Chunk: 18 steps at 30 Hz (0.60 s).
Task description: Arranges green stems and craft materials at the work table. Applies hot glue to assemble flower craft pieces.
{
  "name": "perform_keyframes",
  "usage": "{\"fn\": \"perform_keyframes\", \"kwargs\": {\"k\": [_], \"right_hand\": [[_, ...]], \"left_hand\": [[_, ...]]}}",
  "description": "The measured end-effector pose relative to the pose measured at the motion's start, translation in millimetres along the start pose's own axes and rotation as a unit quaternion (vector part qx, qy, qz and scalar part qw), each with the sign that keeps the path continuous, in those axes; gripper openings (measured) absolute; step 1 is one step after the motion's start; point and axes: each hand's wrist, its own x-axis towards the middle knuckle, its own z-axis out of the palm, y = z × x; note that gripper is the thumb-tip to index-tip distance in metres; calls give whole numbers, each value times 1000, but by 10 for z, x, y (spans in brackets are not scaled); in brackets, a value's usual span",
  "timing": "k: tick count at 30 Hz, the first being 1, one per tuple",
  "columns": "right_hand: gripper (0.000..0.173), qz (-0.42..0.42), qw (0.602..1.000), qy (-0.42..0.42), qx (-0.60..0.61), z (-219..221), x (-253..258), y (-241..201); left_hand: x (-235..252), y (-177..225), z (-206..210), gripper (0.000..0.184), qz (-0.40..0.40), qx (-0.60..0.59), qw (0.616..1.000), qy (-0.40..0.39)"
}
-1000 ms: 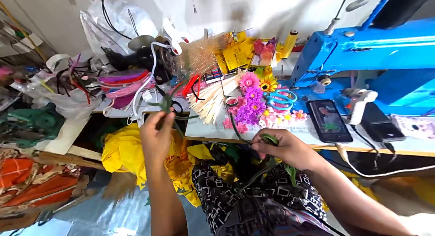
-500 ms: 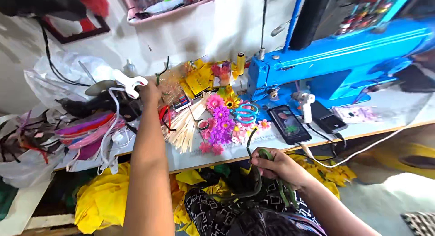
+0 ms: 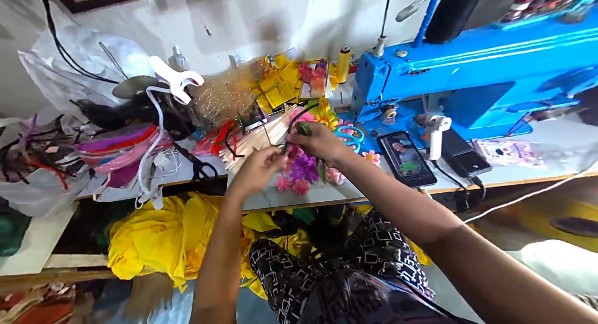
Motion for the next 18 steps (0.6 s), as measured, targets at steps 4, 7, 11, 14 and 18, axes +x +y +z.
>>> {"fn": "perform_keyframes", "kwargs": {"k": [4, 7, 11, 14, 18], "right_hand": [[12, 3, 1000, -7, 12, 195, 41, 13], [24, -5, 1000, -15, -21, 224, 59, 49], [37, 12, 996, 44, -83, 5, 397, 3], [43, 56, 987, 153, -16, -90, 898, -121], [75, 23, 970, 213, -117, -150, 1436, -364]], "left_hand": [[-310, -247, 152, 29, 60, 41, 986, 149], [-547, -329, 37, 28, 7, -70, 959, 276], [-796, -287, -158, 38, -74, -457, 817, 344], [-937, -240, -203, 49, -72, -585, 737, 330], [-890, -206, -119, 41, -115, -583, 723, 353]]}}
